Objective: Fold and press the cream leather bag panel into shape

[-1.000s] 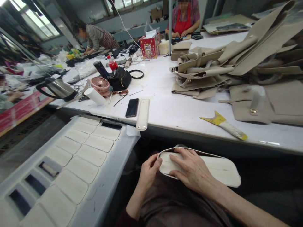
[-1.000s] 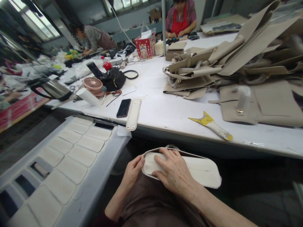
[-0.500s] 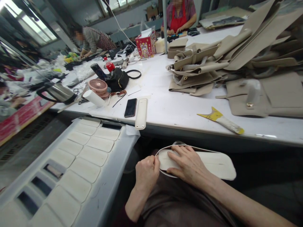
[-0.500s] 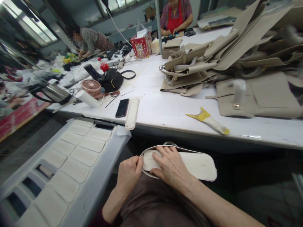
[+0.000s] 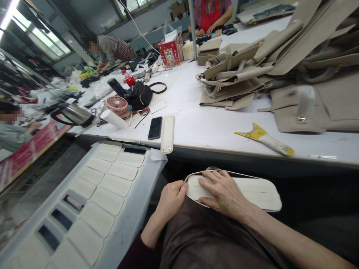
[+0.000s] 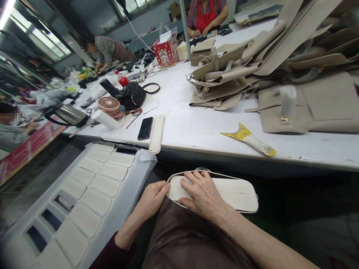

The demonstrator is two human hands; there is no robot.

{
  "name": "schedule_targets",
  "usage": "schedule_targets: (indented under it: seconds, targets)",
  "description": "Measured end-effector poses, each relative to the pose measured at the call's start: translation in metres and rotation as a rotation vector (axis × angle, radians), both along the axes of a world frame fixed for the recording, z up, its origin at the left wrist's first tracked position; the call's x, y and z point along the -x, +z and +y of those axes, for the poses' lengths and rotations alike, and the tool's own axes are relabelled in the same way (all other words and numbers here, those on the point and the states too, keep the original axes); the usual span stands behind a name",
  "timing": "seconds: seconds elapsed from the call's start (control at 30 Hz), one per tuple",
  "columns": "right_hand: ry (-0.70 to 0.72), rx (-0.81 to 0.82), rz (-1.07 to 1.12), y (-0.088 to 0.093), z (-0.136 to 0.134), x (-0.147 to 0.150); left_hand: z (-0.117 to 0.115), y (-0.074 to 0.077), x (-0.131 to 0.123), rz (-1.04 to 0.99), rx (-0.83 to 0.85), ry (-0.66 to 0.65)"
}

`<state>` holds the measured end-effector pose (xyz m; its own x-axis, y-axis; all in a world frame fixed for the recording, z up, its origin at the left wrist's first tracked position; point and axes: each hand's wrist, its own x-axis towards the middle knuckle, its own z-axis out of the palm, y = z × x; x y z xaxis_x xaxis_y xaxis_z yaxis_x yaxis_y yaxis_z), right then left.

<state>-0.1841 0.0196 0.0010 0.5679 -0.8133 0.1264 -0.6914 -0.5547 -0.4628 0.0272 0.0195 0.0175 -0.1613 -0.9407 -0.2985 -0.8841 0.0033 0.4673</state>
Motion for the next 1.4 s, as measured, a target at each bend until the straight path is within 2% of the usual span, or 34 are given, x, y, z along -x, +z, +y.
schedule_targets:
  seconds: [0.13, 0.23, 0.37, 0.43, 0.57, 0.67, 0.8, 0.93, 1.1, 1.27, 1.4]
  targets:
    - [0.007, 0.000, 0.005, -0.001, 0.000, 0.001, 0.002, -0.005, 0.000, 0.123, 0.068, 0.049]
    - [0.007, -0.001, 0.010, -0.002, 0.000, 0.001, 0.002, -0.004, 0.000, 0.230, 0.104, 0.027]
    - [0.004, 0.000, 0.014, -0.003, -0.001, 0.000, 0.002, -0.014, -0.004, 0.536, 0.032, 0.064]
    - [0.000, 0.001, 0.012, -0.005, 0.000, 0.000, 0.007, -0.024, -0.005, 0.751, -0.083, 0.161]
    - [-0.016, 0.003, 0.010, -0.006, 0.001, -0.001, 0.021, -0.044, -0.001, 1.253, -0.334, 0.462]
    - [-0.023, 0.006, 0.016, -0.006, 0.001, -0.002, 0.028, -0.051, 0.004, 1.476, -0.435, 0.576]
    - [-0.028, 0.009, 0.008, -0.005, 0.002, -0.002, 0.030, -0.058, 0.010, 1.533, -0.368, 0.668]
    - [-0.035, 0.021, -0.002, -0.007, 0.003, -0.002, 0.029, -0.072, 0.020, 1.581, -0.271, 0.774]
    - [-0.046, 0.007, -0.010, -0.008, 0.003, -0.003, 0.036, -0.089, 0.029, 1.603, -0.541, 0.841]
    - [-0.047, -0.007, 0.000, -0.006, 0.002, -0.004, 0.042, -0.085, 0.026, 1.579, -0.476, 0.859]
    - [-0.008, -0.035, 0.039, -0.001, 0.000, -0.004, 0.036, -0.074, 0.024, 1.544, -0.553, 0.860]
